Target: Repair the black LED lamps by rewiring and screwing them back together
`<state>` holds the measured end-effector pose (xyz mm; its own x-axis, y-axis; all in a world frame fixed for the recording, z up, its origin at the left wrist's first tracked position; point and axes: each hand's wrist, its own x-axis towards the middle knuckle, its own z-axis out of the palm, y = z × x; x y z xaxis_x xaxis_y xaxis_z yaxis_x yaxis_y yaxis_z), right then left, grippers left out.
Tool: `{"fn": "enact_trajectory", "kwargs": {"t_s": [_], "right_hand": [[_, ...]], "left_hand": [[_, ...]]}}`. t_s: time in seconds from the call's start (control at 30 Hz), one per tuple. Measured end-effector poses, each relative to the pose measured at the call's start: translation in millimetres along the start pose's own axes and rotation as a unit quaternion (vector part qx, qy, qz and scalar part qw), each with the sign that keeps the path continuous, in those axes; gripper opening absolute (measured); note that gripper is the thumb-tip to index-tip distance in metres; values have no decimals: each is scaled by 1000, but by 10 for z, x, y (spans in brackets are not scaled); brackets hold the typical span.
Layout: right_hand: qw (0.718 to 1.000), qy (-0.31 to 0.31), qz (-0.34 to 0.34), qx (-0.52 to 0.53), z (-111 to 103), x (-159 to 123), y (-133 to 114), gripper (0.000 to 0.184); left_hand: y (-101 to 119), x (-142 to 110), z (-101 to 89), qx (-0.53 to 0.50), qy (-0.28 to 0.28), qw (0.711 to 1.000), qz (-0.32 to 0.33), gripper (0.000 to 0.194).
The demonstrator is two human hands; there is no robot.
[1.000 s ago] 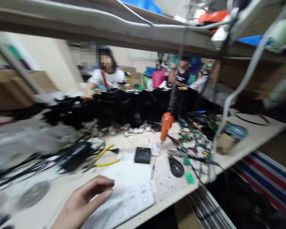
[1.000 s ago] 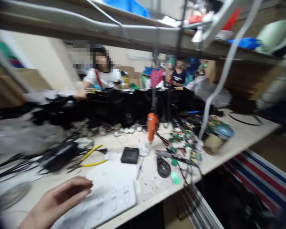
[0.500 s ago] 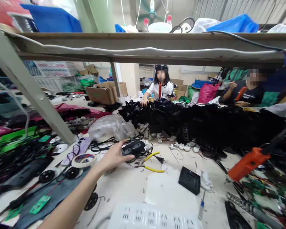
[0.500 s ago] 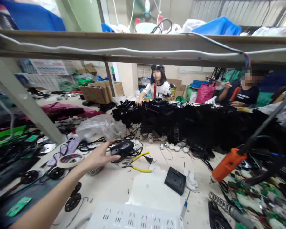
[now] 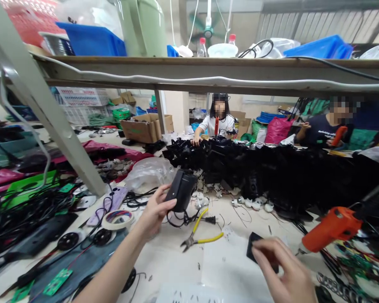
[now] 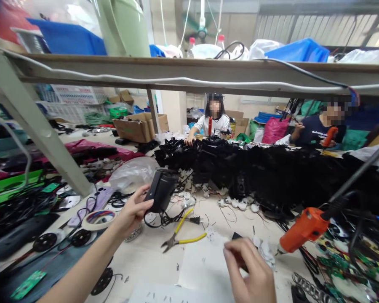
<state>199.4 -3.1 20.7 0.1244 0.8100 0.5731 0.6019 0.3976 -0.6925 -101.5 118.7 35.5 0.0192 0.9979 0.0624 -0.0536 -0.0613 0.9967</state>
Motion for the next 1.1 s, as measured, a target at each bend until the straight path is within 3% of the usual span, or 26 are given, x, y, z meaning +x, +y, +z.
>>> {"fn": "enact_trajectory", "kwargs": {"t_s": [0.13,0.2,0.27,0.3,0.4,0.53,0.63,0.67,0.77,0.9,1.03,1.1], "right_hand": [[985,-59,133,96,422,462,123,25],[961,-86,181,189,610,677,108,48],[915,-123,241,299,762,868,45,81],[886,-141,255,362,821,948,5,87],[819,-142,267,488,936,1108,-97,81],[819,-53,274,502,1000,1155,-99,55],[819,17,283,499,989,1161,-2,49],[816,39,289,499,974,1168,37,49],[807,90,307,496,922,1193,142,52],[796,129,323,495,900,1189,205,53],[792,156,327,491,870,1160,232,51],[791,169,326,489,820,1160,258,50]], "left_hand": [[20,-24,219,-180,0,981,-76,56],[2,41,335,-215,-17,973,-88,49],[-21,111,444,-221,-44,970,-94,47],[-31,136,495,-217,-59,969,-100,47],[-46,166,611,-195,-101,970,-106,56],[-71,196,545,-142,-133,978,-76,63],[-144,236,288,62,-126,990,-20,48],[-182,240,191,152,-127,980,-3,43],[-324,199,0,254,-139,957,9,43],[-515,136,90,339,-145,928,60,57],[-611,225,277,350,-103,926,93,22],[-596,293,306,344,-73,929,118,20]]}}
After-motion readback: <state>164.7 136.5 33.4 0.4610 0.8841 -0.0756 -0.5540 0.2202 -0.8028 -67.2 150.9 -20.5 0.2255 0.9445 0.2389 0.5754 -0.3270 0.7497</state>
